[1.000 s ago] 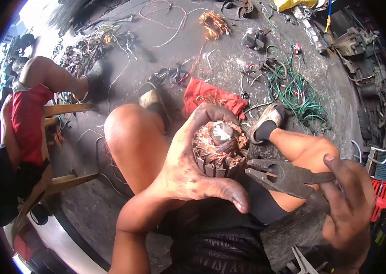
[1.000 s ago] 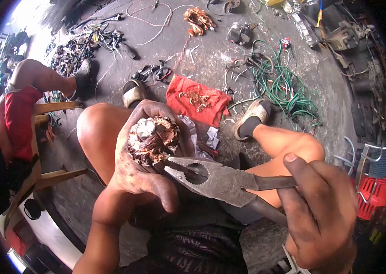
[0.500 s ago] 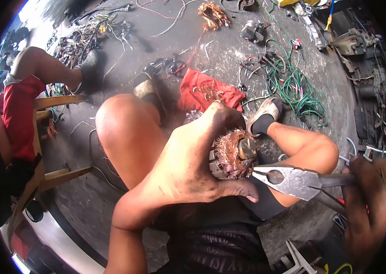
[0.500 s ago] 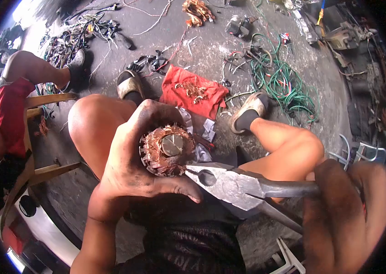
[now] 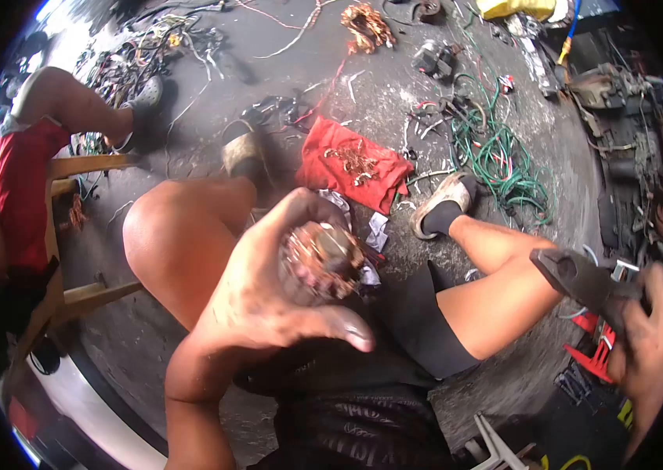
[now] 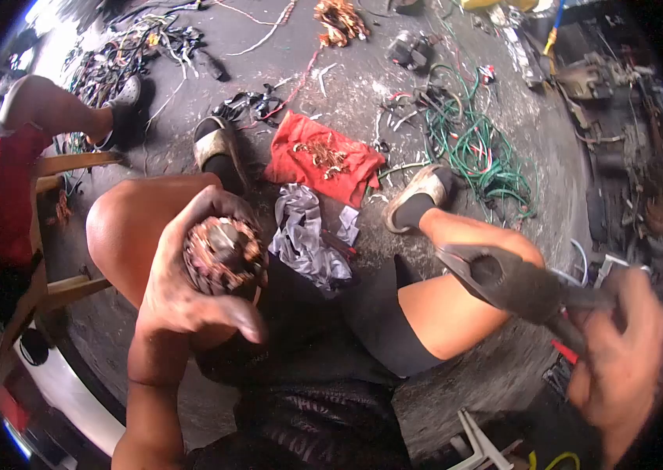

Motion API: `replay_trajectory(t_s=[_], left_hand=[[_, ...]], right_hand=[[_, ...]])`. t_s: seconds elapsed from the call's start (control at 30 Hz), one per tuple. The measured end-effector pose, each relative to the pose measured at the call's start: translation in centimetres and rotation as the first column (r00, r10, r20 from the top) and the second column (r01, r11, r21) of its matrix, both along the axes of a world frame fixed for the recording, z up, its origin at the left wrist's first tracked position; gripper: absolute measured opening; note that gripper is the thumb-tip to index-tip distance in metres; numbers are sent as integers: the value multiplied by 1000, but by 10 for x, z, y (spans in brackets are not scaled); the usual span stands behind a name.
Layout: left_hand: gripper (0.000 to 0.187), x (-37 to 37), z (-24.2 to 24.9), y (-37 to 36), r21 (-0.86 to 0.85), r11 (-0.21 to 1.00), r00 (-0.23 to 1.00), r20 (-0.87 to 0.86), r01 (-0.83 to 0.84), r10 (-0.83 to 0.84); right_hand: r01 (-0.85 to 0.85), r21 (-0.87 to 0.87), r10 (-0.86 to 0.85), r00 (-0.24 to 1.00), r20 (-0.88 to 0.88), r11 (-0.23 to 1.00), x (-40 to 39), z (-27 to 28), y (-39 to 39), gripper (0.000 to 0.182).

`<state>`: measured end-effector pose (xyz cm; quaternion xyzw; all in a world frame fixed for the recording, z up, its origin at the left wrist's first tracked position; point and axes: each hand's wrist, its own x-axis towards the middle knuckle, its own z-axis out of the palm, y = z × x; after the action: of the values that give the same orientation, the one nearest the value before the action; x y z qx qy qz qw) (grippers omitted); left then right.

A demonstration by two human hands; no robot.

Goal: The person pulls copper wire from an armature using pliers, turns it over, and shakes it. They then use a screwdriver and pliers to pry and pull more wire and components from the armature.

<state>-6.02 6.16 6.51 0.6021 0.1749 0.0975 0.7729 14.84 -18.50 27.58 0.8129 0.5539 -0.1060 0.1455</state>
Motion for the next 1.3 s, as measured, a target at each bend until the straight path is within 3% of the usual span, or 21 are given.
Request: replay_trajectory(t_s=[0.07,0.1,0.13,0.17,0.2,0.23,0.33,0.43,0.5,0.57,0.6,0.77,0.9,0.97,1.13,1.23,1.27,1.3], left_hand=[[84,1,-7,1,-287,957,998,39,-40,53],[87,-2,-1,5,-266,964,1000,-18,15,-20],[76,-3,-2,2,-593,805,1000,7,19,-18],[69,-5,-6,-1,-843,537,999,32,28,-2],[84,-2,-9,-1,-901,423,996,91,92,-22],[81,1,-11,-4,-867,484,991,130,119,-10],[79,12,1,-11,-903,416,993,-76,-105,85],[77,22,-7,-9,-962,262,994,-51,-74,93],[74,28,-12,-7,-961,235,985,-116,-145,131],[70,31,-19,-6,-963,154,951,-178,-221,251],[68,32,-21,-5,-982,105,955,-127,-160,267],[70,34,-16,-4,-992,41,935,-99,-120,340],[72,38,-14,-8,-992,54,940,-92,-115,329],[72,39,-15,-10,-974,163,937,-97,-159,337],[74,37,-12,-11,-936,298,945,-89,-187,315],[75,38,-2,-14,-912,288,914,-176,-291,366],[73,34,-14,-15,-910,365,937,-63,-195,343],[73,34,-13,-16,-911,364,937,-59,-192,345]], right_hand=[[8,66,-4,997,-72,998,-15,-11,11,29],[25,96,-13,992,-122,995,-21,-20,12,27],[10,182,31,975,-220,983,-22,-33,9,24],[86,189,-21,947,-321,978,-31,-39,14,21],[120,205,-26,912,-409,971,-34,-47,11,20],[155,214,-30,870,-492,964,-38,-54,7,20],[253,182,-96,794,-600,950,-52,-68,6,20],[359,182,-160,740,-653,915,-60,-83,1,22],[396,146,-183,681,-709,906,-62,-93,-3,22],[449,118,-238,657,-716,885,-71,-101,-5,21],[482,131,-243,635,-733,866,-74,-107,-7,21],[594,147,-231,512,-827,791,-90,-132,-10,21],[597,173,-197,502,-842,784,-101,-146,-11,20],[581,174,-183,503,-845,795,-103,-149,-9,20],[554,126,-185,470,-863,823,-106,-154,-8,20],[574,56,-236,421,-876,817,-108,-155,-8,20],[561,75,-214,432,-876,824,-108,-158,-8,20],[549,93,-193,441,-877,831,-109,-161,-9,21]])
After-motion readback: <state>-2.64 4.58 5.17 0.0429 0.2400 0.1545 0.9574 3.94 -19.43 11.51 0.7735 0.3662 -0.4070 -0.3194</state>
